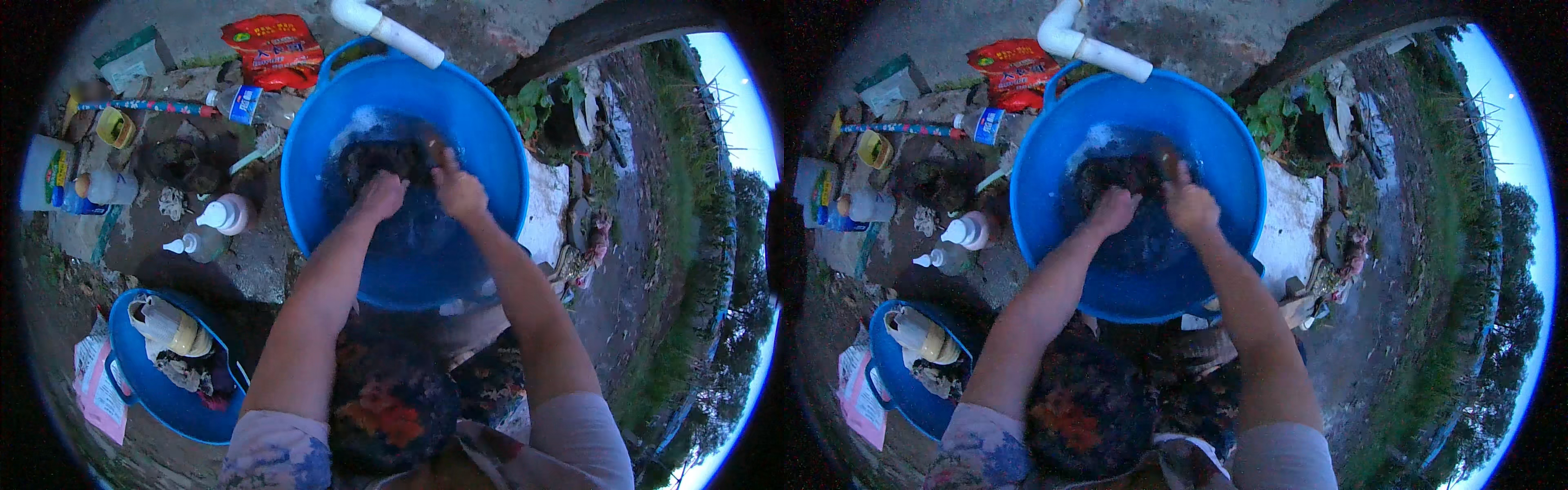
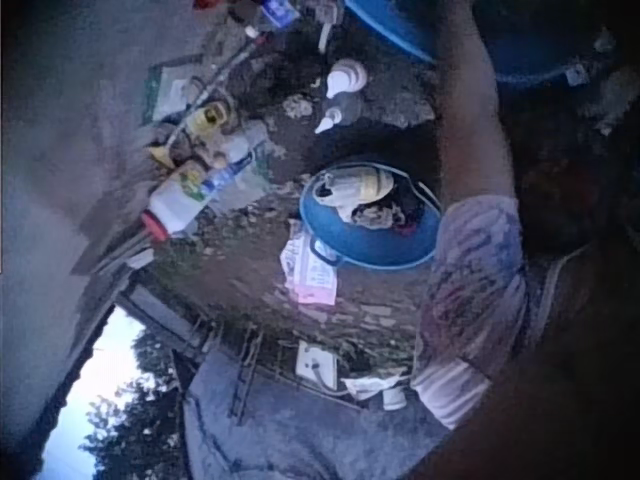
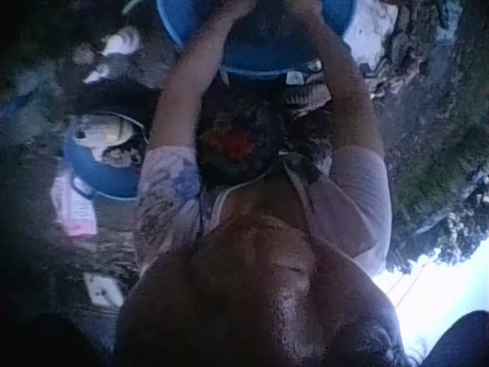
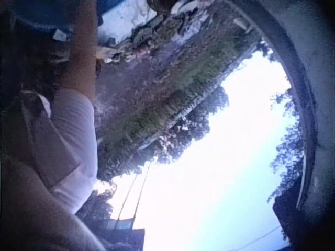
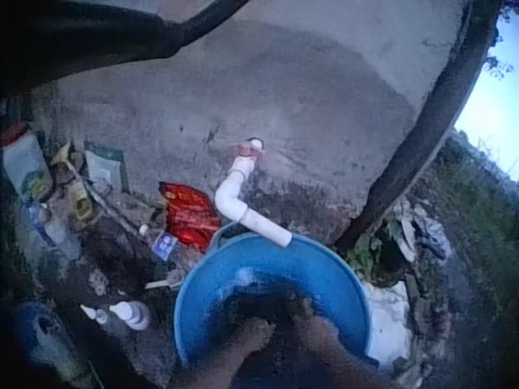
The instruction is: The person scrubs a pair of light-colored sneakers with a brush in a blue basin filled with water. The person rinses the shoes under a running tap and places them into a second basin before scrubbing a dark cloth in the same basin.
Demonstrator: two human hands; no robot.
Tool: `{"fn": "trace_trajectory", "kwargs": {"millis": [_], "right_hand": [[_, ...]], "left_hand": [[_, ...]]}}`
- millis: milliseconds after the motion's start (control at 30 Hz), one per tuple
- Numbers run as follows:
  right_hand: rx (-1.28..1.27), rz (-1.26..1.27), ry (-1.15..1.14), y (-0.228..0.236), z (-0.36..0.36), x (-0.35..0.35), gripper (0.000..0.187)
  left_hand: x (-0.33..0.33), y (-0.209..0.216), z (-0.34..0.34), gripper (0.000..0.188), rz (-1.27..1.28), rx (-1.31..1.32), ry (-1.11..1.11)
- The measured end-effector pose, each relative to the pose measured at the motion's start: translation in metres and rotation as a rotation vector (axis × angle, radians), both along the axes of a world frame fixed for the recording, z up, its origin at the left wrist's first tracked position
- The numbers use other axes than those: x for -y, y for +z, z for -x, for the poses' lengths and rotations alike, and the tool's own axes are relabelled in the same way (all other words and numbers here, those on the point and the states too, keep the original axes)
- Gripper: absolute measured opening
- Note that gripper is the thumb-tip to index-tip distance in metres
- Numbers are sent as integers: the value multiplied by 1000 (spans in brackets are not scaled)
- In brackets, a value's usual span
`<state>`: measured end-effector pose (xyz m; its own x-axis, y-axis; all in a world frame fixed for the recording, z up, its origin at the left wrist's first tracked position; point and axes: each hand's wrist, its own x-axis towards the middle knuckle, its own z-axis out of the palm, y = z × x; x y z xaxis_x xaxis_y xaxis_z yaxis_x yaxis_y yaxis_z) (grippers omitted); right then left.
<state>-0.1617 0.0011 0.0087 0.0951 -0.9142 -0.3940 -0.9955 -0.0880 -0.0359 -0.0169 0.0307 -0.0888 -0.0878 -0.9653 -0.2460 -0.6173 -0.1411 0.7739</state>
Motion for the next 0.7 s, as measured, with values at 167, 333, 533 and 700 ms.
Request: {"fn": "trace_trajectory", "kwargs": {"millis": [167, 333, 533, 700], "right_hand": [[81, -156, 29, -2, -32, -42, 63], [44, 7, -124, -12, -1, 0, 60], [116, -169, 7, -1, -25, -38, 58], [120, 59, -54, -54, -7, -7, 56]], "left_hand": [[0, 17, 0, 36, -199, -127, 191], [13, 3, 27, 32, -446, -1264, 862], [18, 17, 13, 40, -518, -1533, 1041], [18, 49, 21, 41, -504, -1677, 892]]}}
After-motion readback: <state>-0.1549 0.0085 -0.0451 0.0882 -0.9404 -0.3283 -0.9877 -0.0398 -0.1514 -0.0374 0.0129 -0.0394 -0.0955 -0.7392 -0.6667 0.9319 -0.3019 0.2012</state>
